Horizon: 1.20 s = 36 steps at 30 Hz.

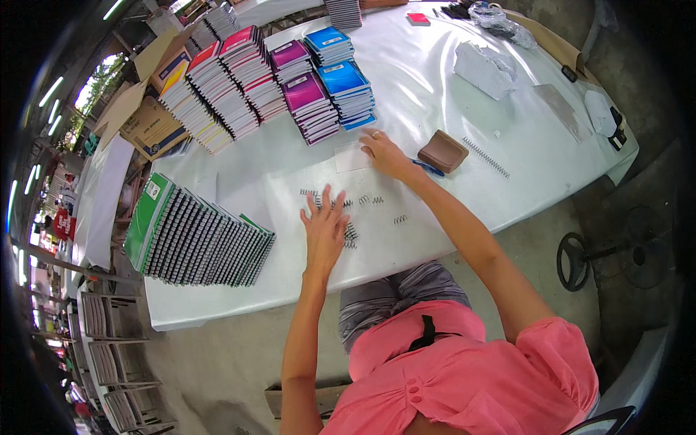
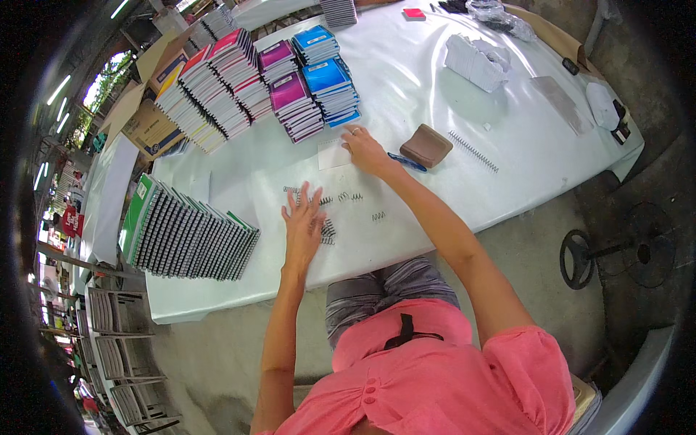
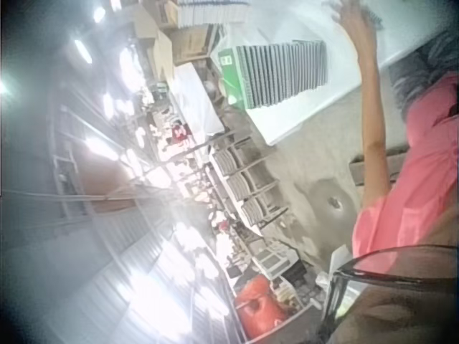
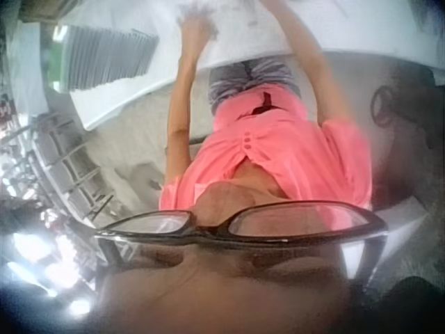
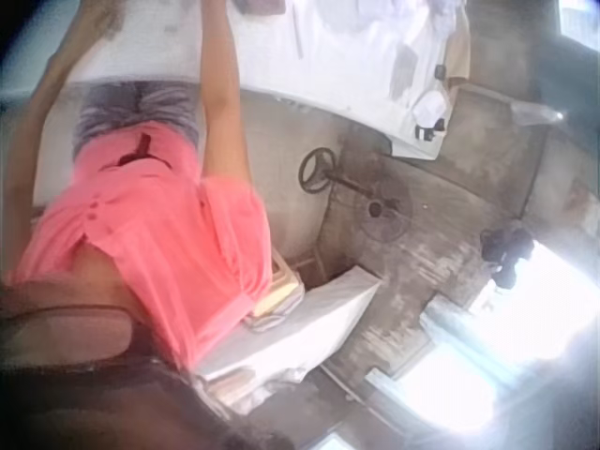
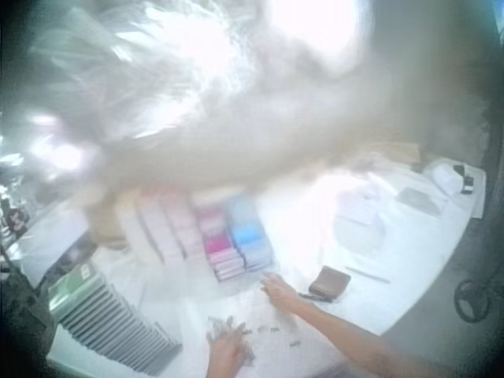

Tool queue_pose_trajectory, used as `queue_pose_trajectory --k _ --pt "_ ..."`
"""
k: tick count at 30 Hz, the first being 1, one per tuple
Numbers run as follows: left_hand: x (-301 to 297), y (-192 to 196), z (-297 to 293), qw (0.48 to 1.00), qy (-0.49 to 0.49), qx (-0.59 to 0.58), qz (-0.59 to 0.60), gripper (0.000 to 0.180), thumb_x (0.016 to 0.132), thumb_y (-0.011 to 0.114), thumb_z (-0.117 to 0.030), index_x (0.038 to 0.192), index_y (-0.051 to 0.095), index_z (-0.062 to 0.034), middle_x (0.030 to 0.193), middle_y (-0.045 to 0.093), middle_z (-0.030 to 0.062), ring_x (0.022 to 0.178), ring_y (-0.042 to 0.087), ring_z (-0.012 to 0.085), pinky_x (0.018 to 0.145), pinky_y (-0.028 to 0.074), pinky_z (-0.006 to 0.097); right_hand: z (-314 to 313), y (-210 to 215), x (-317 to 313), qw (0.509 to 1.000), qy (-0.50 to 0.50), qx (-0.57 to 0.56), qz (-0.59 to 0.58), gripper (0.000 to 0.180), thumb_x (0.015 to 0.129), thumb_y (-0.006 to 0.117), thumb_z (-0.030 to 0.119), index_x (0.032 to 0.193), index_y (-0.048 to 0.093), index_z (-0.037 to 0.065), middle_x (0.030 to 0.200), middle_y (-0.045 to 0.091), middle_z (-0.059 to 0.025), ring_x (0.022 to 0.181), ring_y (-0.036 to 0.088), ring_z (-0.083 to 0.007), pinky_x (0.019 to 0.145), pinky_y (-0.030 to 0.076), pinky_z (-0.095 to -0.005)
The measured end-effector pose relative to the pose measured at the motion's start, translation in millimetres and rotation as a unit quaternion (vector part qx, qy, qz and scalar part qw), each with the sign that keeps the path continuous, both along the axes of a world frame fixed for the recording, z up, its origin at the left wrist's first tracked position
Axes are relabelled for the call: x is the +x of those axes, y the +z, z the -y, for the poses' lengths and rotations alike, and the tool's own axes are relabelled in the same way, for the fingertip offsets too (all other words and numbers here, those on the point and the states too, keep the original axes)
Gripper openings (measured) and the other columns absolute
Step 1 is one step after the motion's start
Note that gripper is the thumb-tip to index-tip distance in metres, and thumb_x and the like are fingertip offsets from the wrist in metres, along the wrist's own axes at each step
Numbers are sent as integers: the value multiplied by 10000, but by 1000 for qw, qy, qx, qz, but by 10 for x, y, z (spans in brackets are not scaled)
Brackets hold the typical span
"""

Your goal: The person organizes a pile of notebook covers and inserts metal wire coils through the prepunched holes to assemble the notebooks.

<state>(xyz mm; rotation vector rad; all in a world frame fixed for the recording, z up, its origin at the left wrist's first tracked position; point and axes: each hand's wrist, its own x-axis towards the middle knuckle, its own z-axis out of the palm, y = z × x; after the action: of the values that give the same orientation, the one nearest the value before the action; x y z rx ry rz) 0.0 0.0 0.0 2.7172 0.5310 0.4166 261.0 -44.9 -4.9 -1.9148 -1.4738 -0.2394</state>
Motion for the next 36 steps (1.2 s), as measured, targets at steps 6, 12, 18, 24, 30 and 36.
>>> queue_pose_trajectory --k 6,12,18,24,30,36 --pt "-128 -170 -522 962 139 -89 217 515 999 479 -271 1470 379 -87 1531 310 216 1418 188 506 1148 160 546 175 -40 -394 980 155 -27 -120 268 941 577 147 1161 584 -6 1233 556 -166 1165 523 -339 1004 417 -444" --pt "193 -163 -788 988 39 -119 93 494 1032 395 -362 1432 427 -73 1437 458 201 1404 228 503 1155 141 533 856 243 -761 980 170 -104 -8 732 809 737 431 1376 461 59 1425 416 -196 1317 392 -387 1093 337 -473" --pt "-9 -37 -503 973 -26 -226 44 498 1049 353 -385 1407 479 -63 1390 528 187 1410 349 340 1167 206 438 938 185 -1028 960 196 -131 -149 1107 642 788 603 1490 289 95 1520 252 -266 1402 266 -434 1161 219 -514" --pt "-477 -175 134 957 62 -253 129 533 1046 377 -341 1497 306 -66 1433 457 244 1377 401 348 1129 287 419 931 128 -1763 970 193 -150 -10 1227 615 774 627 1511 186 27 1571 129 -266 1462 146 -399 1173 124 -562" --pt "-229 24 319 841 164 -464 225 667 1042 381 -412 1551 94 -90 1484 376 263 1393 365 328 1103 323 356 637 6 -1695 968 229 -99 5 1126 667 766 569 1466 250 -32 1500 296 -233 1419 249 -380 1164 191 -535" --pt "-211 105 302 770 181 -519 323 692 1040 433 -373 1550 99 -45 1599 160 167 1447 262 291 1151 241 352 554 41 -1467 966 231 -108 47 699 725 782 298 1298 470 47 1314 468 -148 1290 399 -316 1078 314 -487"
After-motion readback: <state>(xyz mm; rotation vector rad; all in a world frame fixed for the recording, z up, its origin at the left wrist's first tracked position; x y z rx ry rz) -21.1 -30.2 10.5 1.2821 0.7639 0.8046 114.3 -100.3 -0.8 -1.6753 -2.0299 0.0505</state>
